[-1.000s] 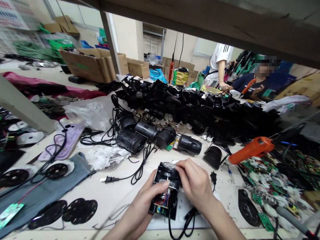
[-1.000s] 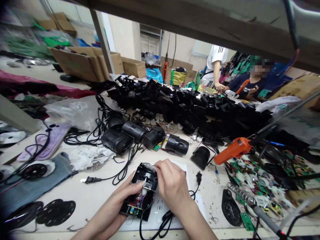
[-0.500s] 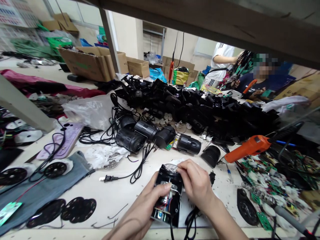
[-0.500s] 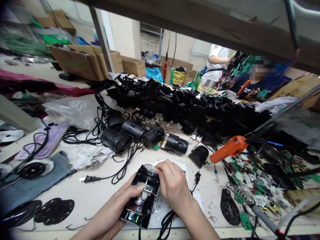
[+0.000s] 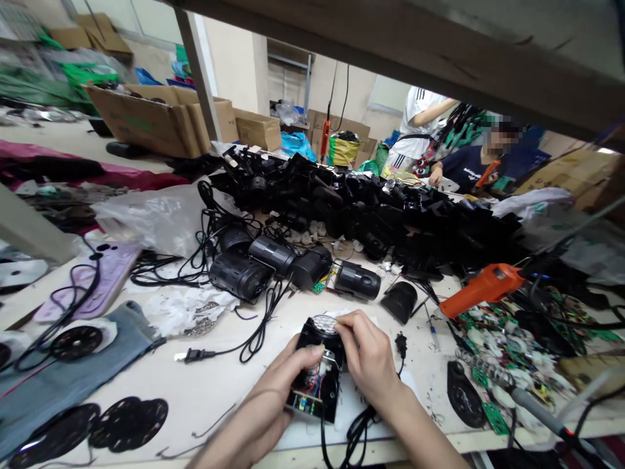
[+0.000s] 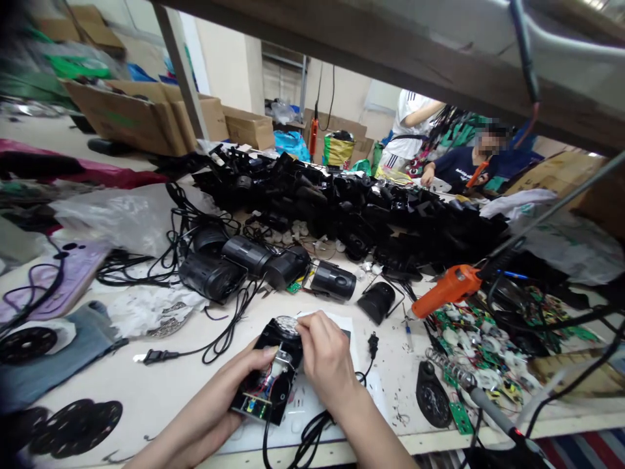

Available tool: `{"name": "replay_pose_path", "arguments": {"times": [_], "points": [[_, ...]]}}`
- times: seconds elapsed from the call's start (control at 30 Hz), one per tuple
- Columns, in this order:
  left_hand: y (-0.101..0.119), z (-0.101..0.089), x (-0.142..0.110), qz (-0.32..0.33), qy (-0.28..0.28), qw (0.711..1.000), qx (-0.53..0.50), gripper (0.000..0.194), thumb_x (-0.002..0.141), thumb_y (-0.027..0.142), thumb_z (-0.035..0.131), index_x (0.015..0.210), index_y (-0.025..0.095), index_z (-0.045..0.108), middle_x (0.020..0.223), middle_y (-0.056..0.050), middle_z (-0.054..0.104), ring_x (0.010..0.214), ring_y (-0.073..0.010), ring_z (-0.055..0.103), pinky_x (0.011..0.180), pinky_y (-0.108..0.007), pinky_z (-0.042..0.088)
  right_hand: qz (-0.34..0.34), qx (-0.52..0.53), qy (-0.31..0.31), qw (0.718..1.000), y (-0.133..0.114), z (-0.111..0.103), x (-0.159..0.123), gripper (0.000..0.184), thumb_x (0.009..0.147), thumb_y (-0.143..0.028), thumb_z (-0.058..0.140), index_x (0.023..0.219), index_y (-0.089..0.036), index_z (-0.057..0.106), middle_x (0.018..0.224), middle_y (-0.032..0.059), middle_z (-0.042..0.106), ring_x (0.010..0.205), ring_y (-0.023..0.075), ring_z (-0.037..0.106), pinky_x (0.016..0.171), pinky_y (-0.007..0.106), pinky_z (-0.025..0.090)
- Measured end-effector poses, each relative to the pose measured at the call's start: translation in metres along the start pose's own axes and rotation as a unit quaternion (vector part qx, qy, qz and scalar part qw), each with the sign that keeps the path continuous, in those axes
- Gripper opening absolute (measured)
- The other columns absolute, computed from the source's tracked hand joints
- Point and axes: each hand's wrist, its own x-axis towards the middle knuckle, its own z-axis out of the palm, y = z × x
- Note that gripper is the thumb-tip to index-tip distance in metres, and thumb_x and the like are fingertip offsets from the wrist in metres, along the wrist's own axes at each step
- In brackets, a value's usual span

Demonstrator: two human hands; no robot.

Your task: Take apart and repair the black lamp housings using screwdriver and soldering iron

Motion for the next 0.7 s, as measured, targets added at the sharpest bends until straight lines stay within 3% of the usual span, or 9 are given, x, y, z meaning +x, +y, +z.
{"name": "replay_pose_path", "arguments": {"times": [0.07,0.13,0.2,0.27,0.3,0.5,0.7], "points": [[0.002,-0.003,0.003,-0.008,0.007,1.000,0.001,0.033,0.068,0.032,0.079,0.097,0.018,0.068,0.072,-0.002,0.065,0.075,-0.0197,0.063,0.065,-0.026,0.050,0.039,0.008,-0.009,0.999,0.016,-0.010,0.006,0.012,0.097,-0.019,0.045,0.099,-0.020,0.058,0.090,0.0065,0.063,0.083,0.0180,0.063,0.074,0.031,0.054],[0.004,-0.008,0.005,-0.019,0.009,1.000,-0.003,0.028,0.069,0.033,0.079,0.089,0.018,0.067,0.073,-0.003,0.065,0.075,-0.0208,0.065,0.064,-0.027,0.051,0.119,-0.026,0.029,0.992,0.042,-0.027,0.012,0.022,0.097,-0.028,0.047,0.114,-0.018,0.056,0.106,0.0117,0.061,0.096,0.0214,0.062,0.083,0.037,0.054],[0.006,-0.012,0.006,-0.023,0.011,1.000,-0.013,0.027,0.070,0.033,0.080,0.088,0.019,0.066,0.073,-0.002,0.065,0.074,-0.0211,0.066,0.063,-0.028,0.052,0.225,-0.126,0.038,0.965,0.074,-0.046,0.016,0.055,0.086,-0.039,0.064,0.132,-0.014,0.047,0.128,0.0196,0.051,0.118,0.0303,0.053,0.099,0.047,0.046],[0.006,-0.015,0.005,-0.026,0.012,0.999,-0.021,0.026,0.071,0.032,0.080,0.088,0.019,0.065,0.071,-0.002,0.065,0.074,-0.0213,0.067,0.062,-0.028,0.053,0.343,-0.208,-0.029,0.916,0.105,-0.062,0.017,0.091,0.070,-0.044,0.078,0.144,-0.011,0.035,0.141,0.0248,0.038,0.136,0.0389,0.035,0.108,0.053,0.035],[0.005,-0.016,0.005,-0.029,0.012,0.999,-0.024,0.025,0.071,0.031,0.080,0.088,0.020,0.065,0.071,-0.002,0.065,0.074,-0.0217,0.067,0.062,-0.028,0.053,0.367,-0.216,-0.045,0.904,0.118,-0.068,0.016,0.100,0.065,-0.042,0.082,0.145,-0.009,0.033,0.141,0.0268,0.037,0.137,0.0423,0.033,0.109,0.056,0.033],[0.007,-0.014,0.004,-0.059,0.030,0.996,-0.057,0.031,0.077,0.032,0.075,0.100,0.014,0.065,0.076,-0.008,0.071,0.068,-0.0252,0.070,0.061,-0.034,0.057,0.404,-0.171,-0.144,0.887,0.156,-0.084,0.010,0.106,0.056,-0.045,0.084,0.146,-0.012,0.038,0.130,0.0219,0.052,0.126,0.0390,0.049,0.103,0.049,0.040],[0.016,-0.013,0.002,-0.076,0.021,0.994,-0.081,0.039,0.087,0.043,0.061,0.112,0.013,0.062,0.081,-0.009,0.073,0.065,-0.0276,0.071,0.059,-0.039,0.058,0.393,-0.109,-0.184,0.894,0.169,-0.098,0.005,0.106,0.054,-0.049,0.082,0.146,-0.019,0.038,0.135,0.0176,0.051,0.126,0.0340,0.050,0.104,0.045,0.040]]}}
